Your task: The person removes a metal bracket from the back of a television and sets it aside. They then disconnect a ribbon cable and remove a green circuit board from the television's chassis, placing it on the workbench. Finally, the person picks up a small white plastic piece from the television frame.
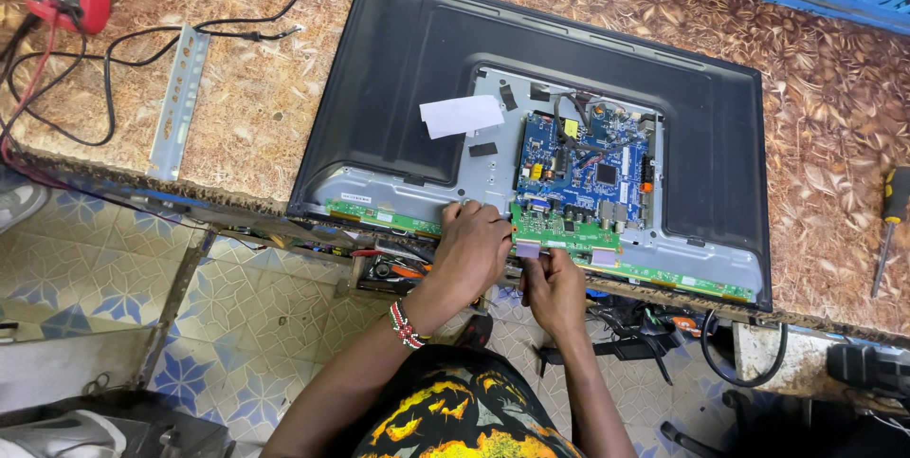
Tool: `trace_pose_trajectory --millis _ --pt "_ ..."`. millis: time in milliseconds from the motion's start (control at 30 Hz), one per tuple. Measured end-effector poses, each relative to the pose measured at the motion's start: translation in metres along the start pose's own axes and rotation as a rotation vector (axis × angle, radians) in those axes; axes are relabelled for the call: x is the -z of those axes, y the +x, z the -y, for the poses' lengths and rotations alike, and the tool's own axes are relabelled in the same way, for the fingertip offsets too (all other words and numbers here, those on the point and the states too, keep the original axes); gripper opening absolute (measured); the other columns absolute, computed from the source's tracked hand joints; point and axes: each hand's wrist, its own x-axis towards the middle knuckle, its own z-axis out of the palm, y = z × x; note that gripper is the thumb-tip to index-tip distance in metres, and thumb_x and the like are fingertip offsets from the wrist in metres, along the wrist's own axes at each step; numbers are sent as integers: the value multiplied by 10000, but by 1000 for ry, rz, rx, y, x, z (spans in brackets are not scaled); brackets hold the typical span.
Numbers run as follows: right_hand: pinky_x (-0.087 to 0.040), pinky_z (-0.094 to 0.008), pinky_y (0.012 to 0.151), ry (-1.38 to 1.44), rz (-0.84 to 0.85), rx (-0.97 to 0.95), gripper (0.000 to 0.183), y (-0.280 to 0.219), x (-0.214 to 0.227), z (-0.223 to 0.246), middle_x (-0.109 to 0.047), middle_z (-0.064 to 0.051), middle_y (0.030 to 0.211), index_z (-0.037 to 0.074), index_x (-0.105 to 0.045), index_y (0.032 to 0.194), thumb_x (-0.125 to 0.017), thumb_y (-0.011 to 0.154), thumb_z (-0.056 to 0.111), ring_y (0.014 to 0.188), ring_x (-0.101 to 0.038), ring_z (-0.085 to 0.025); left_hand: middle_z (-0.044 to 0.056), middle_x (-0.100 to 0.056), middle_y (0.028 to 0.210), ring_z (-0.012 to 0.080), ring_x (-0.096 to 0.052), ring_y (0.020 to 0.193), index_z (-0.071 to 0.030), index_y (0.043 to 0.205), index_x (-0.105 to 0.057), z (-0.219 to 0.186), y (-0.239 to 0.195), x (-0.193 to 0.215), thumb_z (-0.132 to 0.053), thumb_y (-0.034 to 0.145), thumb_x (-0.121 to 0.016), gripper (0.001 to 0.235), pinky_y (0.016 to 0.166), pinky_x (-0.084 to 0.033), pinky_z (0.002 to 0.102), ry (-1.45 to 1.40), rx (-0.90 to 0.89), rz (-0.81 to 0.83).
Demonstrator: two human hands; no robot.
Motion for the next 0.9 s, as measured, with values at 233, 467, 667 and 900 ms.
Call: trace_pose_trajectory --millis 233,467,667,900 --pt "-460 -275 359 251 -16 -62 112 -1 -4 -16 -627 -116 476 -58 -589 1011 -634 976 37 322 -565 -187 25 -593 999 227 -546 1025 -150 1043 -669 1 -1 4 -332 1090 -490 260 1069 -352 520 8 -21 -11" --pt "-446 -282 314 356 -137 -69 69 -3 -9 -6 -608 -155 477 -77 -637 946 -656 956 -12 313 -578 -223 -11 -585 1006 200 -550 1029 -228 1073 -668 19 -8 -4 -401 1050 -507 237 1022 -357 482 -56 -76 -41" --pt "-436 -293 302 322 -165 -101 96 1 -7 -7 -604 -164 465 -79 -687 960 -697 955 17 304 -570 -225 7 -608 1042 212 -598 1067 -228 1033 -691 2 -24 22 -384 1022 -617 174 1000 -391 470 -65 -112 -213" --pt "-379 -344 360 48 -142 -200 398 -3 0 3 -526 -72 482 38 -607 647 -718 996 192 391 -478 -159 -3 -672 1008 254 -593 945 -182 891 -703 -11 -21 27 -230 828 -778 109 889 -384 462 -80 -184 -400"
